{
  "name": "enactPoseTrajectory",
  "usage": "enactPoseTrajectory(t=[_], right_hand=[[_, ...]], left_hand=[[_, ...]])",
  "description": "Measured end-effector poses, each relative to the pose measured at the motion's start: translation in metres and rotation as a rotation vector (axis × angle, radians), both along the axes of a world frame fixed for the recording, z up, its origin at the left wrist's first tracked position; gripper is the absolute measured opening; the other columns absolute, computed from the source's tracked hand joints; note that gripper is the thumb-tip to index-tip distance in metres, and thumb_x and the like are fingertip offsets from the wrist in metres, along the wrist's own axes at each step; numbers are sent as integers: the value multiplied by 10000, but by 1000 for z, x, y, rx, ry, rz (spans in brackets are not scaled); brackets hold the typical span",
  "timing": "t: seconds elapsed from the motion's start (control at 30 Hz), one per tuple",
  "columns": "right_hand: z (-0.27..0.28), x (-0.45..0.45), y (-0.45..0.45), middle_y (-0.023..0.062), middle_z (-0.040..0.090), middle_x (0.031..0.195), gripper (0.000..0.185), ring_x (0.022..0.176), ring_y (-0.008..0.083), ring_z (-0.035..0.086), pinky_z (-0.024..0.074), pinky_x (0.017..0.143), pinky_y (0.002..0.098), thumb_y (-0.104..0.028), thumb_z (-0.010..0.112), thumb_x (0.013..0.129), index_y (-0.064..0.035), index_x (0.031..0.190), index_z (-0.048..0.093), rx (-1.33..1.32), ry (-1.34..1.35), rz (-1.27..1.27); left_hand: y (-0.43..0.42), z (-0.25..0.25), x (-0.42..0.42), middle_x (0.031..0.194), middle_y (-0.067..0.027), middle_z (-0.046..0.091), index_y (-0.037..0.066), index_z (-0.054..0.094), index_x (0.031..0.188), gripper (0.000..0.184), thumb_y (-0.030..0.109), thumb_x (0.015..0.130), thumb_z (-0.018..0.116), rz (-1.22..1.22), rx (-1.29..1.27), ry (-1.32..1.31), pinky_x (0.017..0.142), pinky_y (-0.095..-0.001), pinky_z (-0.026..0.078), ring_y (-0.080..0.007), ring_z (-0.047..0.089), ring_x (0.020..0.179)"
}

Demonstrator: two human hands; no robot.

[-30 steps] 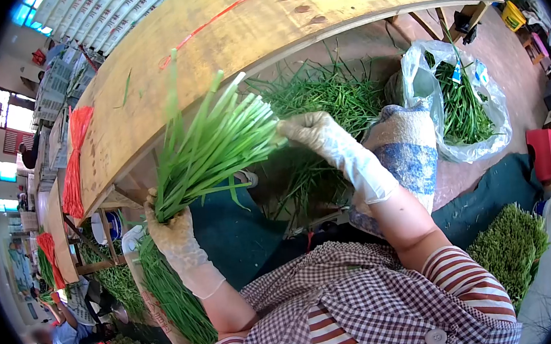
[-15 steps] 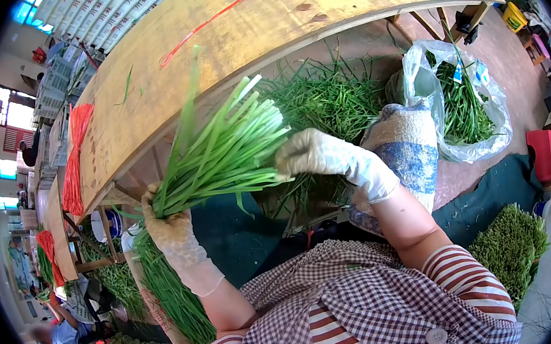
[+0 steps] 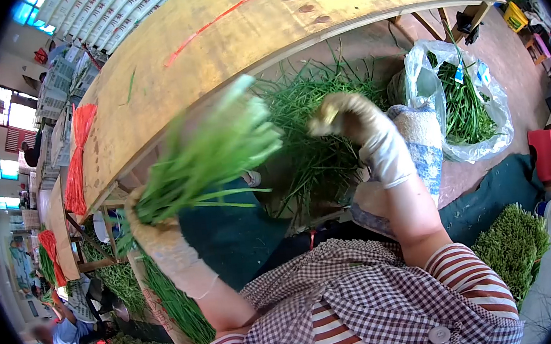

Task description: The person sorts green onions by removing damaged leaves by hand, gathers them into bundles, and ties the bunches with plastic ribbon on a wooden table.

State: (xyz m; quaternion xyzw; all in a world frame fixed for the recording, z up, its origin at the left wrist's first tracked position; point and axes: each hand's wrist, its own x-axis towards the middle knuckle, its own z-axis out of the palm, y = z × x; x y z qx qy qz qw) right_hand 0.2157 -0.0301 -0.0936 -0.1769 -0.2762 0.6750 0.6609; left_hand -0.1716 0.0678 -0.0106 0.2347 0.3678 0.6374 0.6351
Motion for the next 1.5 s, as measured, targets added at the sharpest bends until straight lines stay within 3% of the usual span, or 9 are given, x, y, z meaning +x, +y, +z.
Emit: enactPoseTrajectory(t=[0.07,0.13,0.2,0.37,0.67,0.77,1.33,1.43,1.5], right_hand=[[4,23,-2,123,698,894,119,838,217,671,550,752,303,-92,687,802,1,878,680,-431,-379,-477],[-25,33,5,75,710,912,201,806,169,657,514,736,272,-129,722,805,-60,991,690,-600,-1401,-620],[-33,7,11,49,709,954,242,834,151,649,512,777,258,-86,732,786,-92,1024,690,-495,-1326,-517],[13,-78,6,139,683,1047,336,920,179,658,527,850,299,-147,721,824,26,1102,645,-183,-391,-32],[21,-103,10,117,705,842,233,676,144,664,536,619,247,-180,671,883,42,950,666,-421,-332,-96],[14,-106,10,127,701,840,229,657,157,665,537,588,254,-170,652,894,51,955,657,-398,-29,-108],[-4,-71,10,135,676,775,157,652,172,636,517,624,265,-65,569,854,47,961,593,-369,-528,-390],[-8,-14,18,138,700,949,218,846,199,684,531,720,329,-228,669,821,-46,937,703,-671,-1512,-882],[-15,-3,17,102,709,942,236,816,160,677,526,730,299,-236,711,809,-74,981,713,-485,-1418,-889]], left_hand=[[13,-4,-31,1036,-103,671,56,639,976,211,222,919,523,61,13,-79,833,-487,558,-274,655,970],[15,3,-38,1024,-111,677,46,649,987,226,222,917,527,225,-89,-102,835,-507,555,-293,653,971],[19,0,-39,1036,-133,679,40,663,1007,230,215,914,545,214,-130,-153,800,-530,562,-318,660,945],[17,-26,-34,1026,-128,686,39,672,969,183,179,890,586,94,-80,-183,818,-507,560,-289,666,942],[5,-20,2,914,-42,680,55,635,951,144,145,896,537,-14,-57,-251,862,-458,529,-214,650,907],[4,-22,5,903,-44,678,54,637,944,156,154,905,525,-33,-37,-302,851,-463,535,-216,652,900],[8,-23,-14,958,-77,689,42,643,953,196,182,926,509,5,-46,-270,846,-482,542,-251,661,923],[17,-23,-29,987,-83,689,45,644,965,198,174,932,498,159,-128,-168,855,-482,540,-254,664,921],[12,-22,-29,985,-85,694,46,649,963,202,168,936,491,138,-150,-138,840,-467,550,-245,672,905]])
